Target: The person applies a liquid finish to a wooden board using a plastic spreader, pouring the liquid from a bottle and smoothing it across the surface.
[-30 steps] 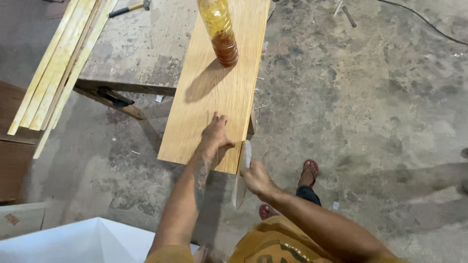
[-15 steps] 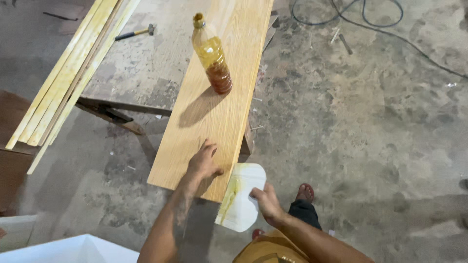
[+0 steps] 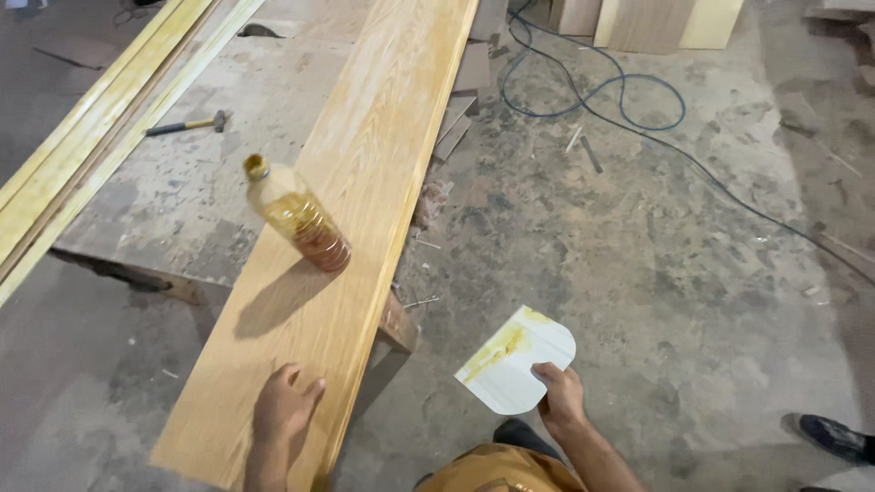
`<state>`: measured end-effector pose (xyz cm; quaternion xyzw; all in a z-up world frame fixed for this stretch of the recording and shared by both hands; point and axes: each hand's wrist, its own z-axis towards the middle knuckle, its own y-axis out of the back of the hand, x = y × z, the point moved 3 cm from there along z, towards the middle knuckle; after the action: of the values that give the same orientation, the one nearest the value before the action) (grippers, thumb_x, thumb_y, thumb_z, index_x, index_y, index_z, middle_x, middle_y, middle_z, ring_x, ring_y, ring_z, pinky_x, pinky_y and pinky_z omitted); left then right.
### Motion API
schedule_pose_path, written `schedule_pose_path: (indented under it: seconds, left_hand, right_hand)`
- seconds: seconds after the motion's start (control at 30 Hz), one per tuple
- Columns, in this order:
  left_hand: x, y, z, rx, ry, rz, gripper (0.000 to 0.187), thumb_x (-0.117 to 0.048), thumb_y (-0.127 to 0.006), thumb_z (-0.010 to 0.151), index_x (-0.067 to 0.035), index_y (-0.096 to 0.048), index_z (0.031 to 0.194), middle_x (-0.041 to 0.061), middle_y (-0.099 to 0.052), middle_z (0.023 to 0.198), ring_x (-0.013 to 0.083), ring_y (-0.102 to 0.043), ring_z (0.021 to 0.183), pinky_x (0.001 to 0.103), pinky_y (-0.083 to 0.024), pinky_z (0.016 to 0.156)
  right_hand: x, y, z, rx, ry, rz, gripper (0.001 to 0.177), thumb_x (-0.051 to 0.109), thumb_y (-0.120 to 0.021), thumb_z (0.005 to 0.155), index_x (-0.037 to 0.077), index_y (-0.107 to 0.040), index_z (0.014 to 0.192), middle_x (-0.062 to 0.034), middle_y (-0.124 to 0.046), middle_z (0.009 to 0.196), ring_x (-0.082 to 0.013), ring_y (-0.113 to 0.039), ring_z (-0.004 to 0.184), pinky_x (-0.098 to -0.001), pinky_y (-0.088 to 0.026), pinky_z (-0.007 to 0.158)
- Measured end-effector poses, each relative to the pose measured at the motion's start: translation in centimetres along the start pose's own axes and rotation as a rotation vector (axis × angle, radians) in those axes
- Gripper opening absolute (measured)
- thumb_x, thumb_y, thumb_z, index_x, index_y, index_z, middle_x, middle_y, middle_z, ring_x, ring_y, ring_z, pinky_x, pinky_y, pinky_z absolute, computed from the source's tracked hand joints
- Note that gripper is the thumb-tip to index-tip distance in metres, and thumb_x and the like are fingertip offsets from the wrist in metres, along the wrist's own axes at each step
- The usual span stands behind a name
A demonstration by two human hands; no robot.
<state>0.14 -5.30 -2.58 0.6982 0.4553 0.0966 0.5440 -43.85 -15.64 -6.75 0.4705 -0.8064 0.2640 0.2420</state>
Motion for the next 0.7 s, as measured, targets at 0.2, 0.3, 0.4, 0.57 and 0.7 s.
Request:
schedule_pose_path:
  seconds: [0.2,0.3,0.4,0.57,0.7]
  left_hand:
    - [-4.7,-1.0,1.4,-0.025,0.301,0.052,0.086,-0.057,-0.072,0.082,-0.013,-0.048,0.153,0.017,-0.057,0.15,0.0397,-0.057,0.136,0.054,-0.047,0.109]
    - [-6.2,-1.8,3.1,-0.152,0.343,-0.109,0.105,-0.055,-0.077,0.075,-0.008,-0.037,0.159,0.022,-0.048,0.156,0.0432,-0.048,0.141,0.055,-0.04,0.113]
    - [-11.4,0.1,2.3,-0.493,0.241,-0.361,0.114,-0.039,-0.086,0.068,0.0,-0.033,0.161,0.029,-0.051,0.147,0.0432,-0.044,0.14,0.051,-0.035,0.112]
    - [-17.9,1.7,8.4,-0.968,-0.283,-0.704,0.116,-0.023,-0.08,0.077,0.001,-0.006,0.162,0.031,-0.026,0.161,0.0498,-0.033,0.149,0.06,-0.031,0.121]
    - [-21.4,3.8,12.5,-0.682,-0.031,-0.868,0.084,-0.021,-0.076,0.073,0.001,-0.041,0.146,0.026,-0.041,0.156,0.041,-0.037,0.147,0.056,-0.036,0.118]
  right_hand:
    - [10.8,-2.2,5.2,0.054,0.096,0.013,0.046,0.002,-0.063,0.086,-0.005,-0.057,0.131,-0.0212,-0.071,0.119,-0.0366,-0.07,0.096,-0.045,-0.056,0.071]
    - [14.3,-4.1,7.5,0.095,0.117,0.045,0.047,0.002,-0.062,0.085,-0.006,-0.058,0.131,-0.0215,-0.07,0.124,-0.0379,-0.069,0.101,-0.046,-0.056,0.076]
    - [16.9,-7.0,10.0,0.099,0.098,0.067,0.045,0.0,-0.062,0.085,-0.008,-0.06,0.129,-0.0222,-0.07,0.125,-0.0393,-0.069,0.104,-0.0477,-0.054,0.078]
    - [21.3,-14.5,16.8,0.128,0.07,0.024,0.048,0.0,-0.061,0.084,-0.008,-0.058,0.131,-0.0232,-0.07,0.125,-0.0413,-0.069,0.103,-0.049,-0.055,0.074]
    - [26.8,-22.1,20.7,0.175,0.147,0.013,0.045,-0.001,-0.062,0.083,-0.006,-0.061,0.128,-0.0216,-0.071,0.123,-0.0378,-0.07,0.098,-0.046,-0.056,0.073]
